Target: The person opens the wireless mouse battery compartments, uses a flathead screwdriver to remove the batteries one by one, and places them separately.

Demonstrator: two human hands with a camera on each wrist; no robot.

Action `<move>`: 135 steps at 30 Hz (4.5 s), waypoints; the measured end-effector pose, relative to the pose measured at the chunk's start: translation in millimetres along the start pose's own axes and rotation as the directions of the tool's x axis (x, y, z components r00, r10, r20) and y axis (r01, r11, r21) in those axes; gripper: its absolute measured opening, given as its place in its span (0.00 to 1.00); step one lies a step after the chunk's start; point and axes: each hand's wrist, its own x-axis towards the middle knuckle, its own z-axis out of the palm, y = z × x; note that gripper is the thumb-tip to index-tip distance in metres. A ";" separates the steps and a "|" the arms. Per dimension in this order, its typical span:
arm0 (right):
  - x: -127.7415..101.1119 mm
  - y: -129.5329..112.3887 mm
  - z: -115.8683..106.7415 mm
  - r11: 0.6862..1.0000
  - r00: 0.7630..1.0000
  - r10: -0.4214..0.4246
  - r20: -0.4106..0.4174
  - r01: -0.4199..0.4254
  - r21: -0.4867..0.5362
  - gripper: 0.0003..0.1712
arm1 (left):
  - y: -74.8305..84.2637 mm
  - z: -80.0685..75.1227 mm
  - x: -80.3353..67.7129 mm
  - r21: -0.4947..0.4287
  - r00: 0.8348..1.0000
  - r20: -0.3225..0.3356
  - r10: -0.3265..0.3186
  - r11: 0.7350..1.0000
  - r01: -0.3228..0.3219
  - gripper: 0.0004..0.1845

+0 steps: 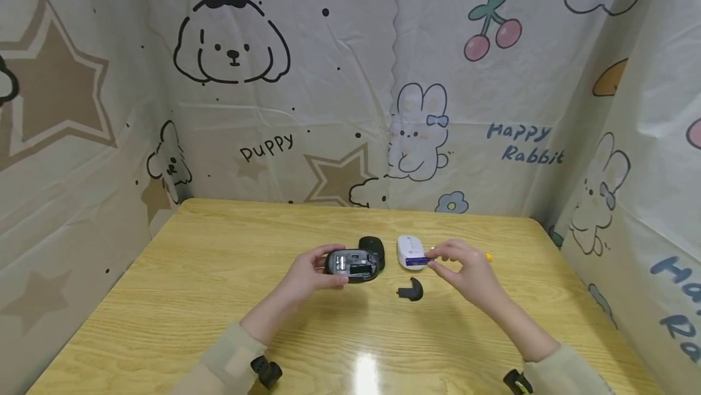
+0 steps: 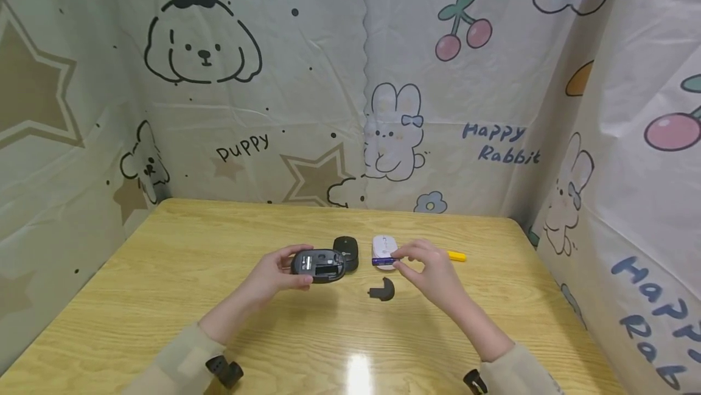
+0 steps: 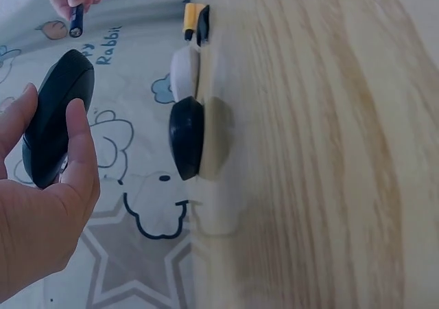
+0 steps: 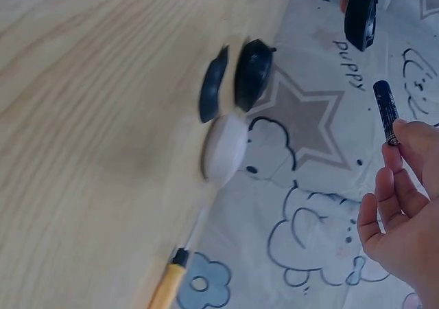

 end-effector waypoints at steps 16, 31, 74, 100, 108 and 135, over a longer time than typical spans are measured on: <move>-26.2 40.1 13.4 0.983 0.969 0.186 0.164 -0.184 -0.026 0.06 | -19.7 -8.6 23.1 0.258 0.998 -0.007 -0.061 0.964 0.061 0.36; -39.3 73.2 21.3 0.971 0.929 0.235 0.287 -0.237 -0.028 0.06 | -28.1 -10.9 33.7 0.390 0.985 0.006 -0.173 0.908 0.156 0.32; -38.6 90.8 17.9 0.956 0.829 0.248 0.502 -0.294 0.012 0.08 | -30.4 -23.5 43.4 0.657 0.984 0.157 -0.083 0.753 -0.041 0.34; 2.8 49.1 14.7 0.973 0.913 0.176 0.367 -0.217 0.073 0.14 | -7.6 -33.3 60.7 0.506 0.993 0.112 0.026 0.859 -0.080 0.33; 24.1 35.3 35.0 0.941 0.909 0.228 0.348 -0.297 0.159 0.19 | -7.5 -24.9 75.7 0.440 0.999 0.042 0.026 0.897 -0.042 0.31; 64.1 25.6 109.6 0.809 0.793 0.404 0.456 -0.543 0.227 0.26 | -31.8 -5.2 116.6 0.395 0.998 0.043 -0.051 0.918 0.030 0.34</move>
